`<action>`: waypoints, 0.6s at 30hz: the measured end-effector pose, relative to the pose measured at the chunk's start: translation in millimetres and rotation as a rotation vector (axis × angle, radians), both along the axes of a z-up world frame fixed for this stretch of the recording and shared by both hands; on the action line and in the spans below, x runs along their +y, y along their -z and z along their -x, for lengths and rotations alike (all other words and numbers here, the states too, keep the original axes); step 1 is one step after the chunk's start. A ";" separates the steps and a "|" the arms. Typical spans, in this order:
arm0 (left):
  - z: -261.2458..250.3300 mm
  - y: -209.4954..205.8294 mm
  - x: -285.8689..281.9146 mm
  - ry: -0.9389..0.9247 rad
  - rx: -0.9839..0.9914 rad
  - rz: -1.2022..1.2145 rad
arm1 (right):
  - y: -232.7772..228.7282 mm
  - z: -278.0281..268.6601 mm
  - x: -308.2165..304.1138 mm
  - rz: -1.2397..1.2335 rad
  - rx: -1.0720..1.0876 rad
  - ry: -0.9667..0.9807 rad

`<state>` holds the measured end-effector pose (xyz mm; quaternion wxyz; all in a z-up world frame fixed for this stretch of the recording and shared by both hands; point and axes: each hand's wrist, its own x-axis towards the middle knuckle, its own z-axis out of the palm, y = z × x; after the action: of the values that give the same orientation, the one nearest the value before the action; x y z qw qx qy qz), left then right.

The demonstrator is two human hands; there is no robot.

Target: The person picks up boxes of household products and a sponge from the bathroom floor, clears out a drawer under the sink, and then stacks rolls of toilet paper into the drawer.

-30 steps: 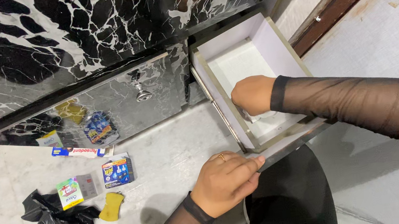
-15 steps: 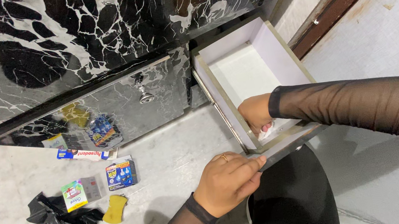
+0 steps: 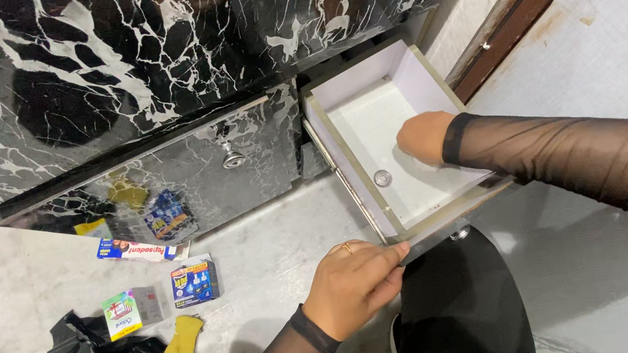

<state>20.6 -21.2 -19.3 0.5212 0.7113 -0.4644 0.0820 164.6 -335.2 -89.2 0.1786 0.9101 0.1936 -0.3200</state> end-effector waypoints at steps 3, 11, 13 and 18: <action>4.0 0.2 -1.2 -0.025 -0.026 -0.019 | 18.0 2.1 -13.1 -0.162 -0.229 -0.030; 12.5 -3.8 -1.2 -0.068 -0.051 -0.055 | 17.4 16.6 16.1 0.296 0.320 -0.086; 12.4 -3.7 -0.7 -0.070 -0.069 -0.062 | -0.7 18.9 13.1 -0.212 0.354 0.100; 14.1 -1.9 -2.9 -0.089 -0.093 -0.050 | -4.1 18.7 29.6 -0.518 0.302 0.083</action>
<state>6.4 -24.1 -17.4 0.4768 0.7396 -0.4578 0.1265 145.9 -305.6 -85.1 -0.1036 0.8746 0.2556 -0.3988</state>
